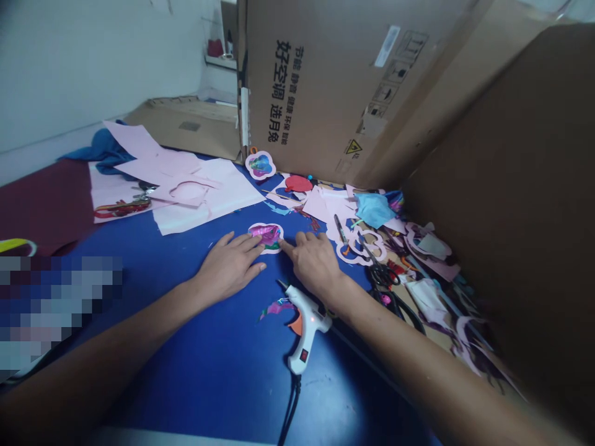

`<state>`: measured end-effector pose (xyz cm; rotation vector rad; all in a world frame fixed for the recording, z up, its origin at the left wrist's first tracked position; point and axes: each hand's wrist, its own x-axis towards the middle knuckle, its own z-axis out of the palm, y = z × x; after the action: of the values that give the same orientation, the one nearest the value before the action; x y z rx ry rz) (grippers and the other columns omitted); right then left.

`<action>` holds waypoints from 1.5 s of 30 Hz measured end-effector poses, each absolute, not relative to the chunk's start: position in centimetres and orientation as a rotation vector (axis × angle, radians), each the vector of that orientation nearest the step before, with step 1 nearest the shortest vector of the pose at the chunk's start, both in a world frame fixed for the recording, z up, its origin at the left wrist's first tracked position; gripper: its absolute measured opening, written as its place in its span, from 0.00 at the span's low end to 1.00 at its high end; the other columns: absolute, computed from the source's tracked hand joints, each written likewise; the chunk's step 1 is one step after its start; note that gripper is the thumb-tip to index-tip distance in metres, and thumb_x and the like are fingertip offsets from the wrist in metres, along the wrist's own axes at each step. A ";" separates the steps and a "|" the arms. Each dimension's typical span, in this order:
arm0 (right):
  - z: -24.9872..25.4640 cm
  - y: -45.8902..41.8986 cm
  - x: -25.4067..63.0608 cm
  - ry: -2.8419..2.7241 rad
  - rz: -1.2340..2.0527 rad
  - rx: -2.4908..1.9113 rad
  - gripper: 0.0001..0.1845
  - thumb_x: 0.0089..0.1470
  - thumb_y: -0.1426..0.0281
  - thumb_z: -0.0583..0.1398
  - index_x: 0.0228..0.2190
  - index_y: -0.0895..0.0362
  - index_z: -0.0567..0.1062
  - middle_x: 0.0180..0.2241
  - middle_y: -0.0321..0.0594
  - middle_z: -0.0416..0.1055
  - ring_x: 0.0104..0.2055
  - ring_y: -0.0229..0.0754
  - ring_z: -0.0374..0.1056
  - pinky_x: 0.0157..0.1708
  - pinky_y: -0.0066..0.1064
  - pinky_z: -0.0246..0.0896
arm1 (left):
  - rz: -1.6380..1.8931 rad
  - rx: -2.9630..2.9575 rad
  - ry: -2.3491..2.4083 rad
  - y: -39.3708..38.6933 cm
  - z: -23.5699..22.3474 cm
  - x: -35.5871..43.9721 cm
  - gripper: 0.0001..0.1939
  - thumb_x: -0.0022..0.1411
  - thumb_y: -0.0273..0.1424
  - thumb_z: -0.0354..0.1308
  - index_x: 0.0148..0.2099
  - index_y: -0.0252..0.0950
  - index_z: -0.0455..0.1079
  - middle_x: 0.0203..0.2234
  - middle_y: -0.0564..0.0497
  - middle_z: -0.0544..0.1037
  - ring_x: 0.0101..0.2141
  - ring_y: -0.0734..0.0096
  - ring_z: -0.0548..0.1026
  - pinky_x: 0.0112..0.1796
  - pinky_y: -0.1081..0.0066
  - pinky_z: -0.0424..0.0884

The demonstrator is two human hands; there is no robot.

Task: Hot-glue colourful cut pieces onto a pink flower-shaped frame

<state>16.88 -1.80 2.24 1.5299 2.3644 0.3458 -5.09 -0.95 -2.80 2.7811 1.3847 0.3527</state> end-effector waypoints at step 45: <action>0.0 -18.4 14.6 2.007 -0.606 2.862 0.09 0.59 0.68 0.59 0.40 0.49 0.62 0.29 0.37 0.75 0.31 0.50 0.73 0.33 0.35 0.52 | 0.628 2.112 1.325 -0.7 -1.8 -5.0 0.10 0.64 0.34 0.61 0.32 0.40 0.81 0.29 0.52 0.83 0.31 0.66 0.76 0.33 0.68 0.62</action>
<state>14.61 -18.40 0.01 2.8619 2.0067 -0.6059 -5.04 -0.67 -1.81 2.1120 1.3247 0.6279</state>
